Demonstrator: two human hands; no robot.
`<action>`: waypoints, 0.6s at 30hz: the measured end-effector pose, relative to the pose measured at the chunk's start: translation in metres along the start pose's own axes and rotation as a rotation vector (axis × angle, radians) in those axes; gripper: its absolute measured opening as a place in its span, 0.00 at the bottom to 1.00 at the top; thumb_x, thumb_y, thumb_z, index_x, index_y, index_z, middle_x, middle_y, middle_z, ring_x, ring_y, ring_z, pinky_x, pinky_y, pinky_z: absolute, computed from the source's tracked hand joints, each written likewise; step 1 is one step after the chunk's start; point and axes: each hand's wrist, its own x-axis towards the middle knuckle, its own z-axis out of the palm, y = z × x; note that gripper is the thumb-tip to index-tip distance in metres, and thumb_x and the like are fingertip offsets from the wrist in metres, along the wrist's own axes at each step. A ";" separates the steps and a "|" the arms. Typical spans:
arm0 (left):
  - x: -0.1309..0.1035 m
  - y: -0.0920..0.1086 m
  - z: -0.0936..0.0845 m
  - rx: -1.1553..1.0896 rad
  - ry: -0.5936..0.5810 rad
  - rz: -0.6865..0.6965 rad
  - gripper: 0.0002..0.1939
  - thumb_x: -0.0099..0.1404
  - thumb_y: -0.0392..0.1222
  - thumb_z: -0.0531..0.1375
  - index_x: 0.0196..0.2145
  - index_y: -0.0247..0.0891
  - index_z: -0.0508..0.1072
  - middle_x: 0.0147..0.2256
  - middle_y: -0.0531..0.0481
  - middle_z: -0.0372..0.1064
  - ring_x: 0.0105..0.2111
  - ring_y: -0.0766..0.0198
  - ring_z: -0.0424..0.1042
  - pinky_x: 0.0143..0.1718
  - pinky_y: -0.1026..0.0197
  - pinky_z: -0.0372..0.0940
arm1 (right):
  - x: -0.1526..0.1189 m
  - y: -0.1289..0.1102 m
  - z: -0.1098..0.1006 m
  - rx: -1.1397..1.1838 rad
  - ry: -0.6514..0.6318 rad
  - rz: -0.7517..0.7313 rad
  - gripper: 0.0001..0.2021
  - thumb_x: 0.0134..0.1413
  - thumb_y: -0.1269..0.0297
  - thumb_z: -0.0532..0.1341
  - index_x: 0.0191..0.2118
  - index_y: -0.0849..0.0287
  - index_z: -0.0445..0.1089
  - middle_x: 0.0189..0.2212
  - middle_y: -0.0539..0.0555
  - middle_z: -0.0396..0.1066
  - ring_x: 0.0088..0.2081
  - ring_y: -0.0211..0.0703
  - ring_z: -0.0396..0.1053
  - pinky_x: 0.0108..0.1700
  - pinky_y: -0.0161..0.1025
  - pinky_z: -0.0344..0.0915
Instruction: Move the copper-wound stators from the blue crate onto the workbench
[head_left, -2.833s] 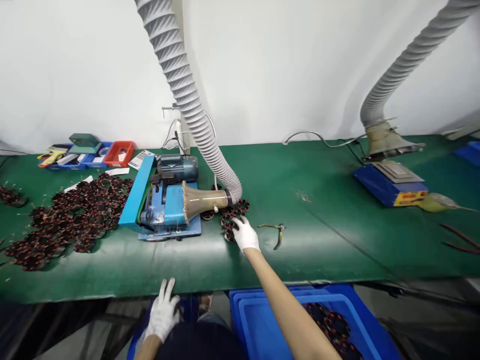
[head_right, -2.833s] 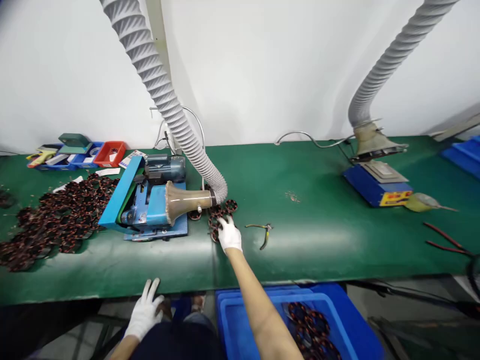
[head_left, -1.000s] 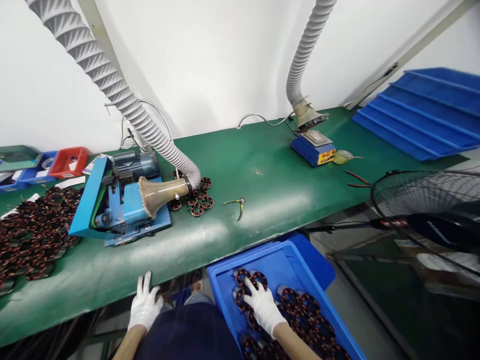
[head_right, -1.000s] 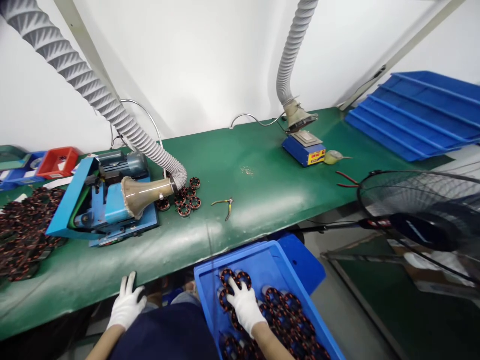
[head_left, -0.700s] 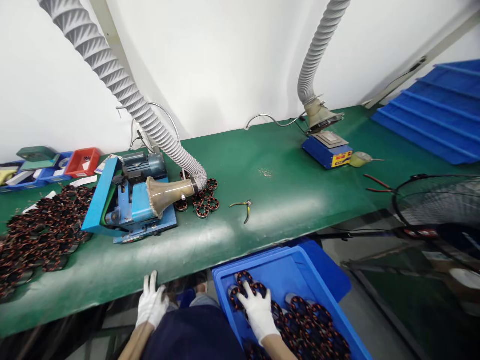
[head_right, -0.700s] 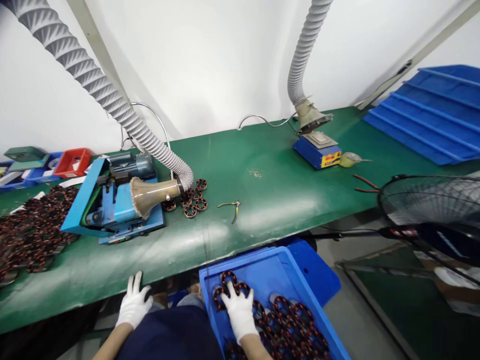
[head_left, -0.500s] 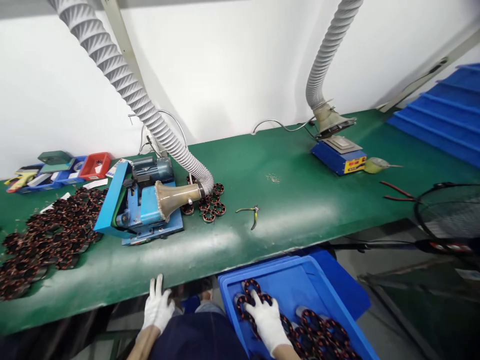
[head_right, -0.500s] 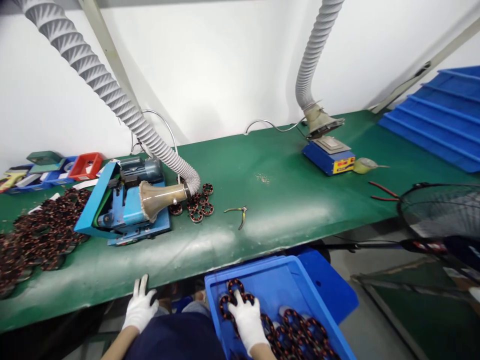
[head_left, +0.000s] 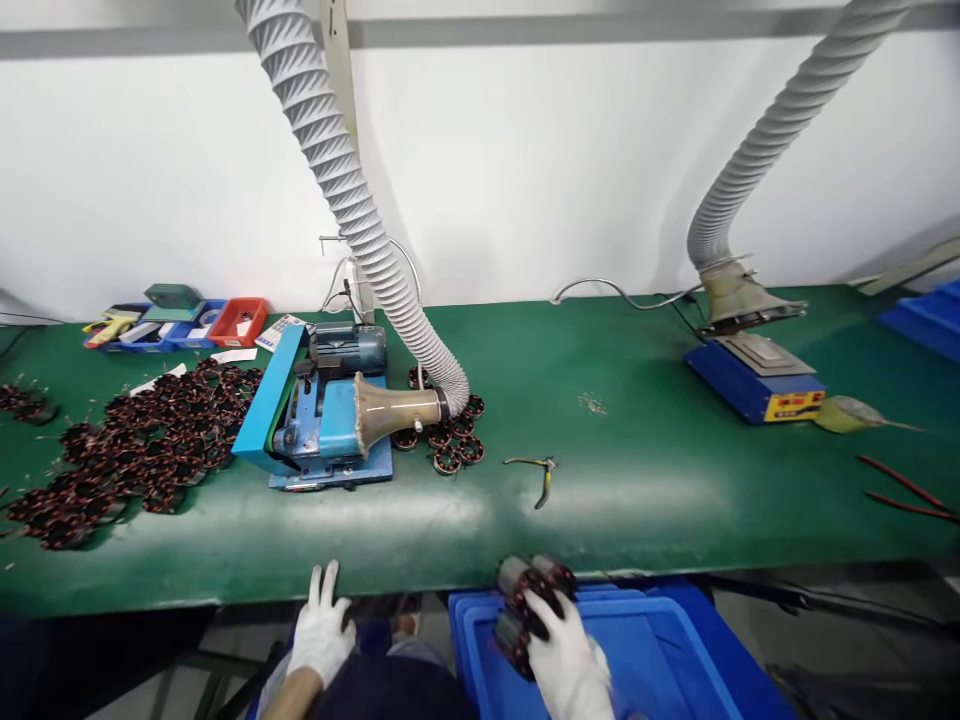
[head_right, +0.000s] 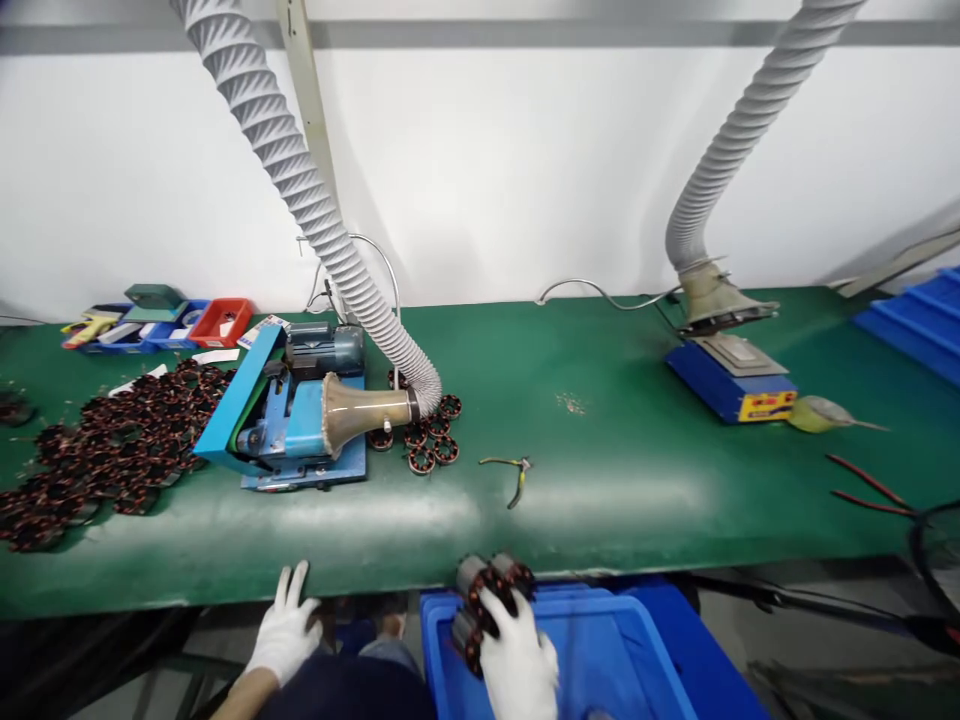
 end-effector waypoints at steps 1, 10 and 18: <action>0.001 0.000 0.001 -0.004 -0.001 0.000 0.16 0.55 0.39 0.56 0.41 0.42 0.77 0.69 0.48 0.41 0.68 0.43 0.33 0.53 0.54 0.59 | 0.019 -0.010 -0.006 -0.020 0.005 0.001 0.17 0.58 0.68 0.59 0.53 0.53 0.67 0.58 0.57 0.63 0.53 0.51 0.65 0.53 0.51 0.61; 0.000 -0.010 0.013 -0.027 -0.015 0.006 0.17 0.53 0.38 0.57 0.42 0.43 0.76 0.68 0.46 0.44 0.68 0.46 0.37 0.53 0.54 0.57 | 0.169 -0.087 -0.020 -0.147 -0.108 -0.225 0.14 0.60 0.59 0.60 0.49 0.59 0.68 0.48 0.55 0.70 0.45 0.48 0.70 0.50 0.54 0.66; 0.001 -0.008 -0.001 -0.010 0.011 0.024 0.15 0.54 0.38 0.58 0.40 0.42 0.77 0.68 0.44 0.43 0.67 0.42 0.36 0.52 0.53 0.59 | 0.180 -0.062 -0.074 0.098 0.235 -0.110 0.17 0.63 0.62 0.58 0.56 0.55 0.63 0.59 0.57 0.61 0.54 0.52 0.65 0.54 0.56 0.64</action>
